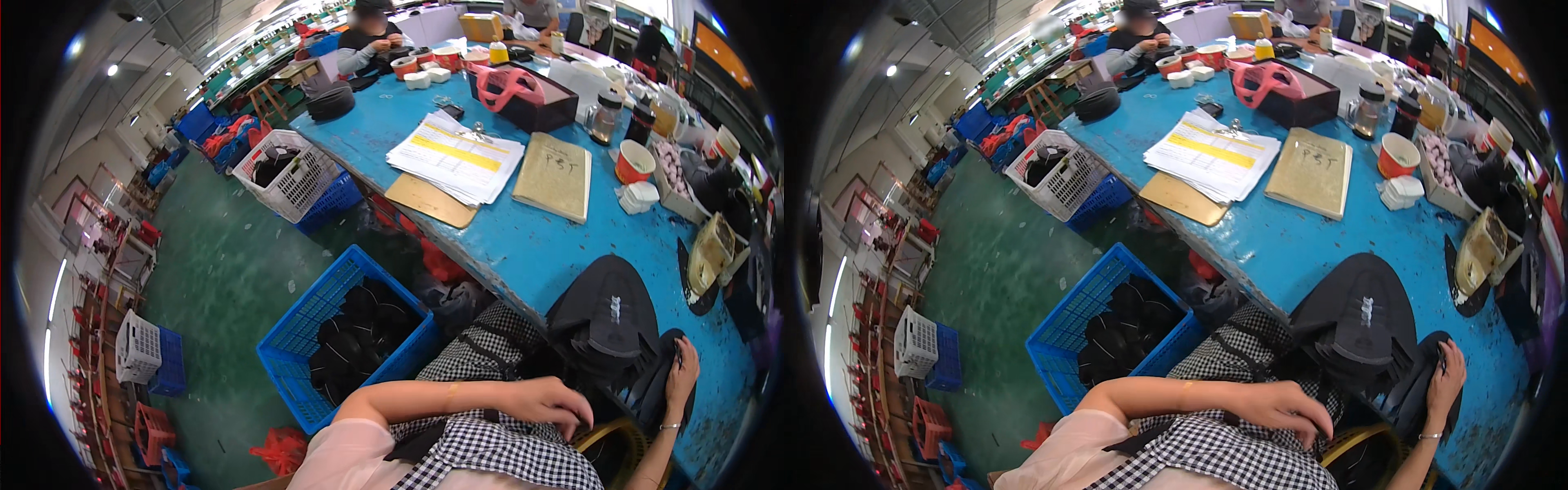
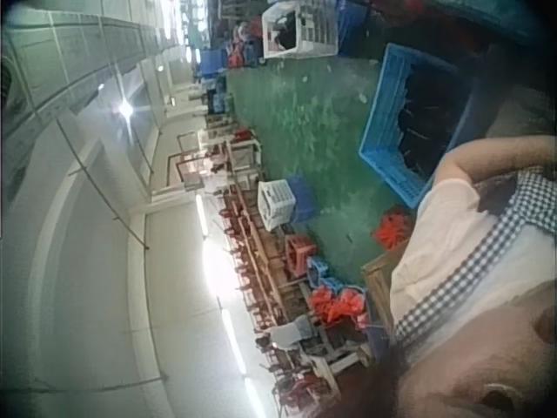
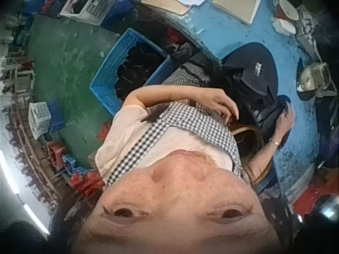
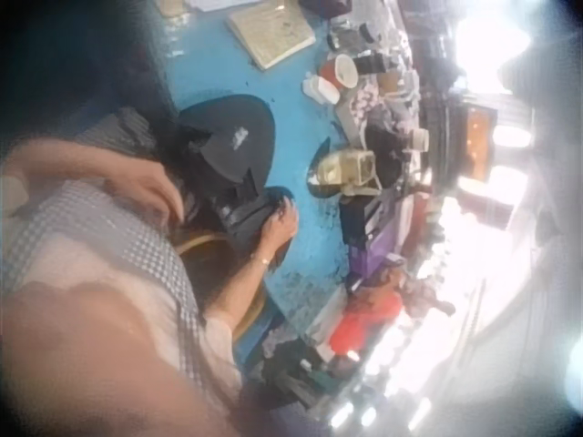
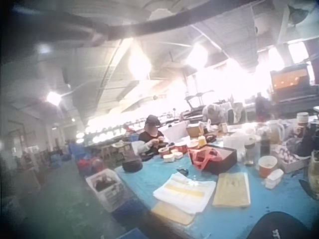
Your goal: The person trims excess material from black shoe uppers with snips, working on a manufacturing table.
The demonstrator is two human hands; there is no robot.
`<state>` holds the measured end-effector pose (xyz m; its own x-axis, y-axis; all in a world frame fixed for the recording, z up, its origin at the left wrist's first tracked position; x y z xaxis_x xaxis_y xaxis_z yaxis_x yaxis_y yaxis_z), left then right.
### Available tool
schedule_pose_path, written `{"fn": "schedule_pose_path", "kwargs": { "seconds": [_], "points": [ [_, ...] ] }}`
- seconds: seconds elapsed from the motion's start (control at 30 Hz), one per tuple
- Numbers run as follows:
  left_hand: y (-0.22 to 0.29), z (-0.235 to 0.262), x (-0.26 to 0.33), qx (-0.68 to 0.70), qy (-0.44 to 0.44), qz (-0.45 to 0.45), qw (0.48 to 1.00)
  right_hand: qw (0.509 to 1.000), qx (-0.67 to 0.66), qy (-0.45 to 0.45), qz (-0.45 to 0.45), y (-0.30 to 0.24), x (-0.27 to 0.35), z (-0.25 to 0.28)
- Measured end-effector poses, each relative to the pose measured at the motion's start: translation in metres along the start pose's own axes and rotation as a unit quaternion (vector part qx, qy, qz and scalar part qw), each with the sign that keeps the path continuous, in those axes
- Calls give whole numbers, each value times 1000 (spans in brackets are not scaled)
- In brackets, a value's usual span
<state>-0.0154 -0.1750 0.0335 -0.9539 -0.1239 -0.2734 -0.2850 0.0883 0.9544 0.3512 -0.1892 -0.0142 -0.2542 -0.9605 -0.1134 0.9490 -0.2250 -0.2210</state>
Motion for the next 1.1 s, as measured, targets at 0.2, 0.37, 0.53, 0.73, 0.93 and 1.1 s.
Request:
{"fn": "schedule_pose_path", "kwargs": {
  "seconds": [0.2, 0.37, 0.53, 0.73, 0.93, 1.1],
  "points": [
    [18, 57, 151, 98, 292, 26, 951, 1000, -3, 2, -25, 9, -4, 6],
    [65, 113, 232, -17, 544, -35, 838, 999, -1, 4, -34, 27, -8, 7],
    [154, 171, 268, -18, 535, -178, 826, 997, -25, 35, -64, 17, -13, 40],
    [215, 207, 175, -32, 518, -130, 845, 926, -368, -23, -73, -43, -3, 47],
    [181, 219, 24, -255, 270, 154, 916, 820, -549, -112, -121, -81, -4, 49],
    [111, 188, -88, -283, -76, 260, 920, 813, -557, -92, -142, -81, -2, 52]
  ]
}}
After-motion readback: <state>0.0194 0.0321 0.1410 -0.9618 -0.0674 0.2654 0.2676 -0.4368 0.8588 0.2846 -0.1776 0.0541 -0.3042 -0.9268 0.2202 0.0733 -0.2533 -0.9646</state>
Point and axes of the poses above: each hand's wrist, its own x-axis away from the middle knuckle, its own z-axis out of the back of the hand, y = z × x, the point moved 3 cm from there along -x, towards the middle knuckle, and after that the axes turned 9 degrees about -y, right-handed, at the moved point
